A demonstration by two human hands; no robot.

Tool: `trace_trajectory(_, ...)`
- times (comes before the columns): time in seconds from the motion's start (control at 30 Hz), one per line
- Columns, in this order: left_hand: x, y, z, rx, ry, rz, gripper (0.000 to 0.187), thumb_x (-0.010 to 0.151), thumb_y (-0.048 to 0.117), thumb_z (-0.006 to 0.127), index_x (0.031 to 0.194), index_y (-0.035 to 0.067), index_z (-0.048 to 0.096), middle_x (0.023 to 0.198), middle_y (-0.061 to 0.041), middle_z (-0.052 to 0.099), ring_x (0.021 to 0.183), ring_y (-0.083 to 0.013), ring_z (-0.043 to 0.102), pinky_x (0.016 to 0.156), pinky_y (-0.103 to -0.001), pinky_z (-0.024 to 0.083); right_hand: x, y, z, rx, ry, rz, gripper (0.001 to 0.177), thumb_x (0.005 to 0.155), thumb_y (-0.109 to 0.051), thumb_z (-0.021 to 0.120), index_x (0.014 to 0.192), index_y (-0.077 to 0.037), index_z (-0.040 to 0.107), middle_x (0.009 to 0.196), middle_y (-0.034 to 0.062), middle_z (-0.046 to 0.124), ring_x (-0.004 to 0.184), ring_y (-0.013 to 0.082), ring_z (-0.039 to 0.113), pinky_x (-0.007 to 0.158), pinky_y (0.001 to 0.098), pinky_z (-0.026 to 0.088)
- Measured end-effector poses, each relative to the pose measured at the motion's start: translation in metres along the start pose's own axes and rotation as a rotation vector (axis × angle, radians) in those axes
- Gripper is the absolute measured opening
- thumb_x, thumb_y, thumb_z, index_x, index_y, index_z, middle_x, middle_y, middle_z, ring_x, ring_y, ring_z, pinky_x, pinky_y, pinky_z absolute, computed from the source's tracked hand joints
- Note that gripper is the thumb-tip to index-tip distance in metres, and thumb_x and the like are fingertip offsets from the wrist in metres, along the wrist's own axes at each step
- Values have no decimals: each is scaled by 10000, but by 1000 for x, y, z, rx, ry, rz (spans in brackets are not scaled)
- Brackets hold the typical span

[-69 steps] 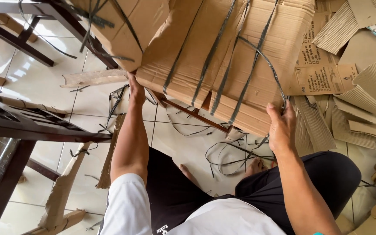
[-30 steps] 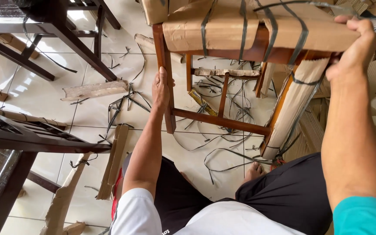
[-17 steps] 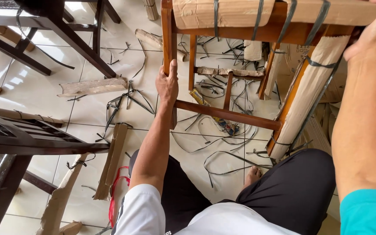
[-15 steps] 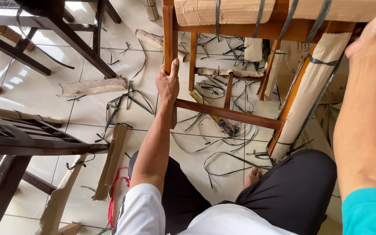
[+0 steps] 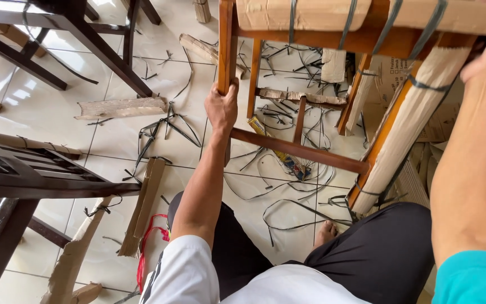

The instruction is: Wrapping a wooden chair with protective cardboard and securing it with plastic straps for transport.

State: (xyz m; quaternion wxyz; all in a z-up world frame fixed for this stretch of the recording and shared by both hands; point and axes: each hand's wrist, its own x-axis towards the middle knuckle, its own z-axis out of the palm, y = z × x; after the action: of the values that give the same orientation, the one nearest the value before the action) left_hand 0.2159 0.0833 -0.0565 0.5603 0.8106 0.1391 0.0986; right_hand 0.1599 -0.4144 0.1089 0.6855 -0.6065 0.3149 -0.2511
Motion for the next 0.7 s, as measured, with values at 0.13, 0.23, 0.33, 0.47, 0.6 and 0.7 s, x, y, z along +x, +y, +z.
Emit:
trace_trajectory(0.13,-26,-9,-19,29,-49,117,514,905,580,513,1004,100,668,754,-11,615,631,-123,526,551,-304,487,-96,-15,24,-41,-15,18,242,755,-493,540,853,-333,692,926,-168,666,785,14,589,620,200,351)
trace_trajectory(0.23,-53,-10,-36,-42,-32,70,590,873,685,484,970,125,644,778,-4,598,705,-139,519,639,-328,470,-136,-15,4,-152,-38,40,268,741,-523,488,896,-393,664,1069,-207,664,858,-13,565,579,206,270)
trace_trajectory(0.33,-70,-25,-49,-161,-21,28,594,916,677,382,931,135,626,781,-21,592,728,-170,570,659,-341,464,-165,-7,-19,-296,-120,-38,297,830,-450,428,1089,-362,543,1234,-208,660,980,25,556,532,243,238)
trace_trajectory(0.47,-72,-31,-62,-224,-81,23,693,966,685,239,914,106,619,817,-103,672,781,-235,730,697,-353,506,-184,8,-58,-493,-340,-244,390,914,-404,373,1223,-276,573,1452,-7,598,1071,152,543,378,241,194)
trace_trajectory(0.6,-68,-9,-69,-346,-111,136,508,1033,566,277,830,142,472,818,-36,540,781,-189,655,705,-322,523,-211,-1,-83,-734,-330,-346,476,1057,-275,398,1446,-174,652,1249,39,631,820,92,436,473,264,195)
trace_trajectory(0.7,-69,-7,-68,-301,-45,132,555,1018,591,286,780,135,493,687,-48,581,660,-202,605,634,-349,490,-198,11,-114,-935,-438,-874,439,1439,-116,430,1347,175,746,1223,275,705,1073,346,626,879,418,448)
